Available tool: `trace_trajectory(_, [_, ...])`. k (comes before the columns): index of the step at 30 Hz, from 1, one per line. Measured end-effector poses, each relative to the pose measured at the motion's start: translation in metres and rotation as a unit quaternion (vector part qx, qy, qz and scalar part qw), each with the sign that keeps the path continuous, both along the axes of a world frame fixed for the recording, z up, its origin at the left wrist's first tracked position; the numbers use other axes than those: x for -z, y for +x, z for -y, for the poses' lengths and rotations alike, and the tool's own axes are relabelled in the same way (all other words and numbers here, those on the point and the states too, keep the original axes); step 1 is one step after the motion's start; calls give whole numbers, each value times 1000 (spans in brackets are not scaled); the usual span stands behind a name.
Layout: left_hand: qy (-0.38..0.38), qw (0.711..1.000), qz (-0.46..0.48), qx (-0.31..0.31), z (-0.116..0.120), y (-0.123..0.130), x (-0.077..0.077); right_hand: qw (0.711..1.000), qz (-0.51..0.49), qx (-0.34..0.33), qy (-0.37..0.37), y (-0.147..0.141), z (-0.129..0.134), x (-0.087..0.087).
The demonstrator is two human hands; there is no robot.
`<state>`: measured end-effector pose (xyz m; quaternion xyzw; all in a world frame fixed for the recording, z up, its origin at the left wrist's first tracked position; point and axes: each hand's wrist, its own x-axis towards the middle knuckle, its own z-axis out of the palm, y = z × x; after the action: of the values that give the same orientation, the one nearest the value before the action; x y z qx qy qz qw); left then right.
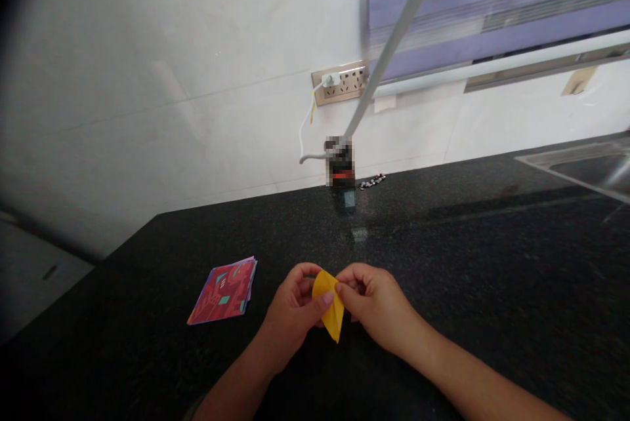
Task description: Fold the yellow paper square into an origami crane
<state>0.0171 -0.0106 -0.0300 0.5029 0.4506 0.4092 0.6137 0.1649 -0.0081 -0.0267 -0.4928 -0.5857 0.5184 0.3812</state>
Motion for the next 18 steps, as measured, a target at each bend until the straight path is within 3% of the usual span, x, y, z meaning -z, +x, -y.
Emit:
trace_trajectory(3, [-31, 999, 8, 16, 1, 1, 0, 1000, -4, 6, 4, 0, -2, 3])
trace_trajectory(6, [-26, 1000, 6, -6, 0, 2, -1, 1000, -9, -11, 25, 0, -3, 7])
trace_trajectory(12, [19, 999, -41, -19, -2, 2, 3, 977, 110, -4, 185, 2, -1, 6])
trace_trajectory(18, [73, 991, -110, -33, 1, 2, 3, 977, 128, -5, 169, 3, -1, 5])
